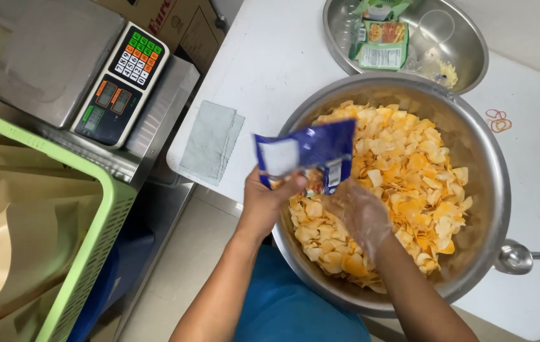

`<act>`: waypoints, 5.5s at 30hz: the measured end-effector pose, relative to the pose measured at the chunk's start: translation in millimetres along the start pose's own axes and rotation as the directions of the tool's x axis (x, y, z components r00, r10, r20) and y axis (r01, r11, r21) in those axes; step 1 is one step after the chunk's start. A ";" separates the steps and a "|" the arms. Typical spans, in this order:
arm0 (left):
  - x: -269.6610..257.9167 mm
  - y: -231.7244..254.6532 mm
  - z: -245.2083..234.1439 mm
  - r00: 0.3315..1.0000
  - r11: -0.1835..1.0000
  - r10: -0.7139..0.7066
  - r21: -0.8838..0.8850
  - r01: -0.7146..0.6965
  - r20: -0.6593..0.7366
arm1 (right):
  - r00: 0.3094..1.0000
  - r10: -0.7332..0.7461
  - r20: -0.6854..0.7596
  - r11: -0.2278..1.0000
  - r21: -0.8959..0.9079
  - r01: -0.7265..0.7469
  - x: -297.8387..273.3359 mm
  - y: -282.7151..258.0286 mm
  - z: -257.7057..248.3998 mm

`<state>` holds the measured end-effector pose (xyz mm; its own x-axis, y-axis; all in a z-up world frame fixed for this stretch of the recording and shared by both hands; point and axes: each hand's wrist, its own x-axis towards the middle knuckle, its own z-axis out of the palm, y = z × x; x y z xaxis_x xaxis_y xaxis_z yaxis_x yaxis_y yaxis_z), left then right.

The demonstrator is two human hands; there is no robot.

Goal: The person is seasoning a large bowl of potato chips by adding ingredients with a measuring spoon and multiple seasoning packets, then mixing them thoroughly by hand.

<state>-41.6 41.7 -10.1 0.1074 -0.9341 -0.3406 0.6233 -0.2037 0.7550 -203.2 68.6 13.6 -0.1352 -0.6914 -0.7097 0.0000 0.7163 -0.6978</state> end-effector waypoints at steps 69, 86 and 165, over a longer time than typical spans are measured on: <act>-19.9 0.5 38.3 0.997 0.996 -0.008 -0.090 0.016 0.081 | 0.839 -0.468 -0.276 0.482 -0.876 -0.019 65.4 25.3 -125.6; -19.9 22.9 10.6 0.999 0.995 0.030 -0.095 -0.032 -0.023 | 0.846 -0.336 -0.413 0.465 -0.854 -0.232 2.7 111.0 -171.9; 49.5 -44.4 -99.1 0.910 0.870 -0.395 -0.266 0.415 0.126 | 0.727 0.422 -0.542 0.858 -0.018 -0.513 90.4 240.9 -141.5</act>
<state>12.8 33.6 -116.0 -0.2465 -0.8065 -0.5374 0.7928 -0.4868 0.3669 -355.7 192.0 -204.9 -0.6352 -0.1486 -0.7579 0.0511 0.9711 -0.2332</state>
